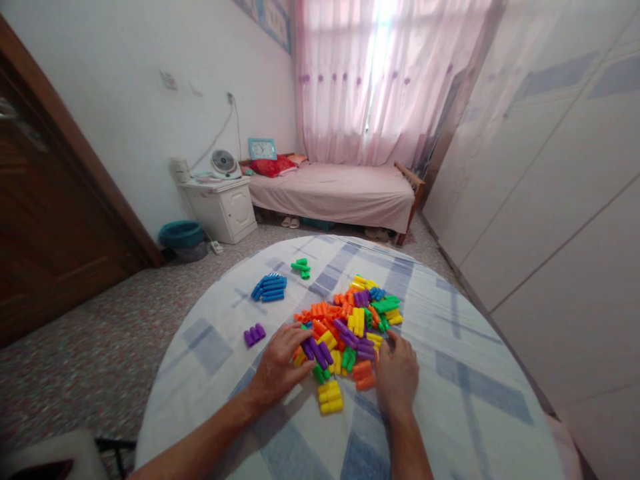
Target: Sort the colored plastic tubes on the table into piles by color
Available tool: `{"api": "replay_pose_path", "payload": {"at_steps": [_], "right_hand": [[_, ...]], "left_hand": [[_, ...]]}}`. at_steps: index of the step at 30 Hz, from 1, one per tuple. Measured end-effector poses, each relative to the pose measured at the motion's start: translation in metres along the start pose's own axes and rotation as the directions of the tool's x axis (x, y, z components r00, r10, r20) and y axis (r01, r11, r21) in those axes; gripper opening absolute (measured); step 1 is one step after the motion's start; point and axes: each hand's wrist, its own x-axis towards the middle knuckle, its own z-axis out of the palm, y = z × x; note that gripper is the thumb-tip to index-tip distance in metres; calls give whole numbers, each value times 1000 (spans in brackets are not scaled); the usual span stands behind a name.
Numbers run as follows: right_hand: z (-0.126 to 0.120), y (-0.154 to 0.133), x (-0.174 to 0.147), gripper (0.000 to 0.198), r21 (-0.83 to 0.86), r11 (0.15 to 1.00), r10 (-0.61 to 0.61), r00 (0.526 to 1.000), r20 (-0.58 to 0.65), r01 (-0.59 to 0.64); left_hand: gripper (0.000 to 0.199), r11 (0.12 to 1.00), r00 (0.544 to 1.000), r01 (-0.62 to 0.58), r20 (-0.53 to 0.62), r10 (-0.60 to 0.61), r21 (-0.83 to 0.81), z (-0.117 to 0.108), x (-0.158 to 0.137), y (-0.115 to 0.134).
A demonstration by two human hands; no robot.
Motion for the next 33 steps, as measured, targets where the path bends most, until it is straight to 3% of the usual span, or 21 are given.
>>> {"api": "replay_pose_path", "payload": {"at_steps": [8,12,17,22,26,30,33], "right_hand": [[1,1,1,43,-15,1000,9,1000,11,-9],[1,1,1,44,-23,1000,5,1000,11,-4],[0,0,1,45,-32,999,8,1000,8,-8],[0,0,1,45,-14,1000,-25,999,21,25],[1,2,1,45,-17,1000,-4,1000,11,5],[2,2,1,47,-8,1000,22,999,35,-22],[1,2,3,49,-9,999,45,997,56,-44]], "left_hand": [[42,971,979,193,-98,-180,143,-62,-35,-54],[42,943,965,256,-111,-237,212,-65,-58,-82],[38,933,959,280,-105,-263,225,-57,-63,-91],[43,943,958,276,-137,-254,187,-59,-50,-72],[32,987,990,134,-47,-130,84,-51,-23,-34],[29,998,996,-62,64,63,-12,-22,14,1],[32,986,980,-164,111,165,-13,6,38,15]]}}
